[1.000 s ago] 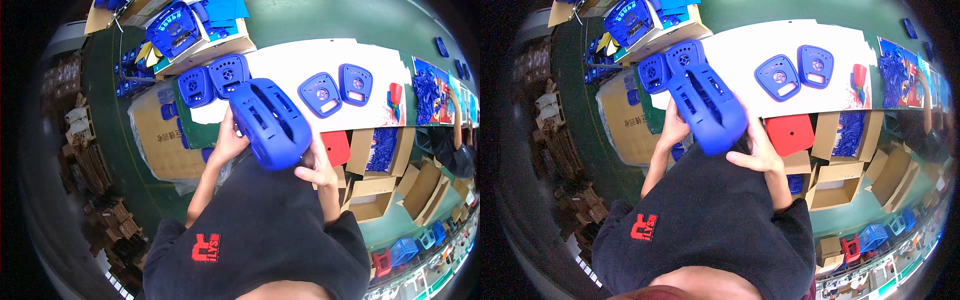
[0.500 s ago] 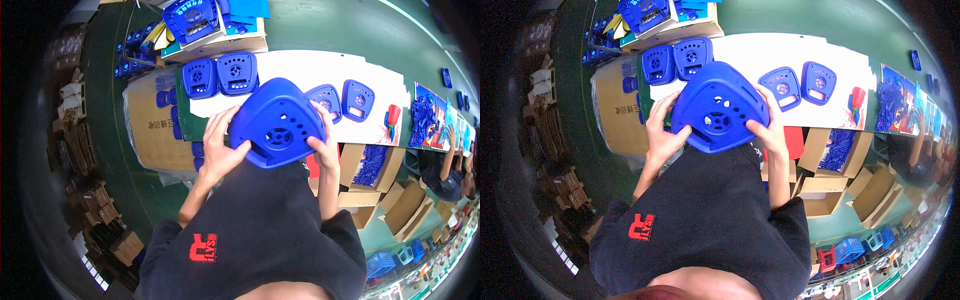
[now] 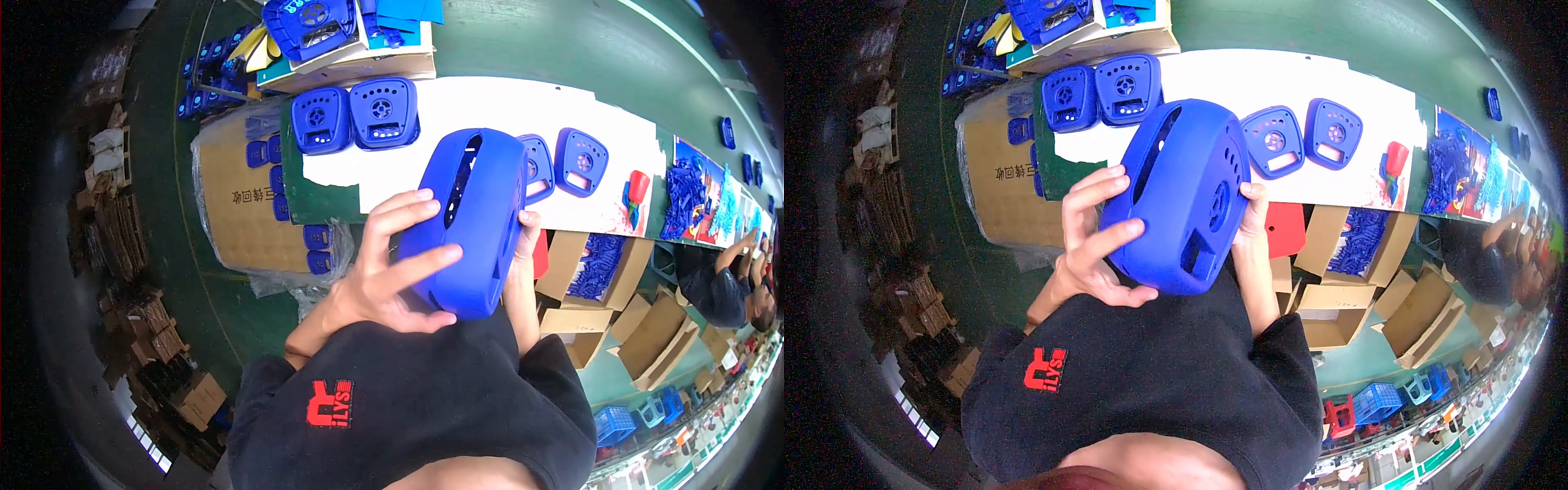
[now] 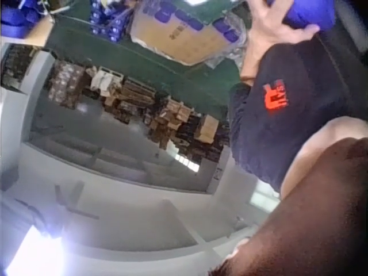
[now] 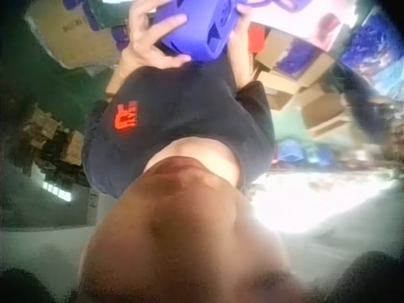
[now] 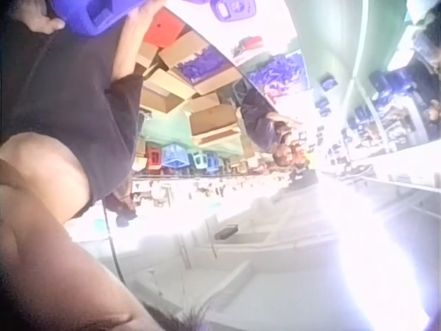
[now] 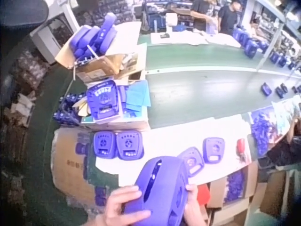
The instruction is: Applying glue and assembling blue plastic housing components on an assembly line.
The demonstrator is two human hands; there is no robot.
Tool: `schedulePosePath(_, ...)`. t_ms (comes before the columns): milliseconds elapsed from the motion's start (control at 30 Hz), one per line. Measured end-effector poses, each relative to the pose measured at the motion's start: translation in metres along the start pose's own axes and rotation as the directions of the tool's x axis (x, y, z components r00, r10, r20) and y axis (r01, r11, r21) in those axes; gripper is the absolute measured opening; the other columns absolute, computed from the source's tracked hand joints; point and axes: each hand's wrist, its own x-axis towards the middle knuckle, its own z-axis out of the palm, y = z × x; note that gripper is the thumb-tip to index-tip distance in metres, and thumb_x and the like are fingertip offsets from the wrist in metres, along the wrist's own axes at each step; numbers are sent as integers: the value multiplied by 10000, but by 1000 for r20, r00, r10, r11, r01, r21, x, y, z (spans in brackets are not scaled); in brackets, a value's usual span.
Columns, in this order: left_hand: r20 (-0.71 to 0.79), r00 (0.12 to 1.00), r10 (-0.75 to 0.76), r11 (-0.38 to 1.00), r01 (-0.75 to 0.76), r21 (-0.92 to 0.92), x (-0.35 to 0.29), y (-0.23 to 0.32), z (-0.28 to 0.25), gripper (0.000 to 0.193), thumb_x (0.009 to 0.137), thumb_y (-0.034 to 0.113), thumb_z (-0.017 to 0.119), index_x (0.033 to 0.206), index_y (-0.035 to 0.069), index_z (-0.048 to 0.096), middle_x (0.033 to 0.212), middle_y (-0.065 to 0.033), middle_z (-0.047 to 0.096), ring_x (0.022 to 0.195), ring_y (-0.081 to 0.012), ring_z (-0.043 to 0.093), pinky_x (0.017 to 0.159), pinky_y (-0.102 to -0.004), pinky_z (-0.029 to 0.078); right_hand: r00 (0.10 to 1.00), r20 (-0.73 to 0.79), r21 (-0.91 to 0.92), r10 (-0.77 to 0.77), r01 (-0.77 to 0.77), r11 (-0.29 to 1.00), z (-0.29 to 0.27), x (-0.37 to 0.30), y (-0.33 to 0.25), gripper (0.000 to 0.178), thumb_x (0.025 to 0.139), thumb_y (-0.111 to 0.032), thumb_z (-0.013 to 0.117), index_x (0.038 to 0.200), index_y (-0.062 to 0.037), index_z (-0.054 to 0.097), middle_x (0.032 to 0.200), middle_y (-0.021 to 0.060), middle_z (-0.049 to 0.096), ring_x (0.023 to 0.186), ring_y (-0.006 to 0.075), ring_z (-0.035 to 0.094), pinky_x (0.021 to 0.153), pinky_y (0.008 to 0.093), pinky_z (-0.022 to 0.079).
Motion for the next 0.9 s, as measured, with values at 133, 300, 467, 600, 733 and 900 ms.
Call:
schedulePosePath(133,110,989,95,994,-100,41,1,3,1,505,616,373,774,1082,225,644,1214,-169,483,1168,-394,483,1025,-563,258,999,-35,-28,-18,17,999,10,0,2,660,697,-198,626,1284,16,413,1147,190,576,994,296,609,885,409,509)
schedulePosePath(300,92,990,105,993,-109,37,4,6,13,615,630,427,781,1141,142,590,1247,-179,511,1191,-354,484,1037,-567,229,998,-4,0,-64,64,998,18,3,2,631,723,-211,622,1277,17,421,1151,192,575,990,292,610,887,405,506)
schedulePosePath(467,62,998,-3,993,-4,116,14,11,9,650,666,449,761,1151,64,561,1235,-188,538,1171,-357,507,1025,-546,254,992,-125,-76,29,-39,996,4,5,3,593,722,-302,622,1217,-4,488,1154,168,570,1012,288,594,860,392,505)
schedulePosePath(600,250,957,146,985,-164,54,13,10,6,565,695,435,738,1106,73,600,1206,-140,579,1144,-292,542,1010,-543,272,1000,-13,-83,-12,11,996,5,2,1,597,712,-309,624,1212,-10,491,1153,165,568,1014,289,591,863,391,502)
schedulePosePath(733,220,917,334,942,-322,-90,7,19,11,351,767,329,685,1025,94,644,1128,-90,627,1067,-225,587,950,-466,314,990,123,-96,-67,79,992,14,2,-1,601,699,-317,626,1205,-19,496,1153,161,566,1017,292,586,867,390,497)
schedulePosePath(900,-1,943,332,925,-325,-196,6,15,19,402,813,369,525,998,43,671,1085,-172,586,1005,-314,549,838,-424,435,950,282,-111,-131,168,980,26,4,-1,607,683,-328,628,1196,-29,502,1153,156,562,1021,295,580,872,389,491)
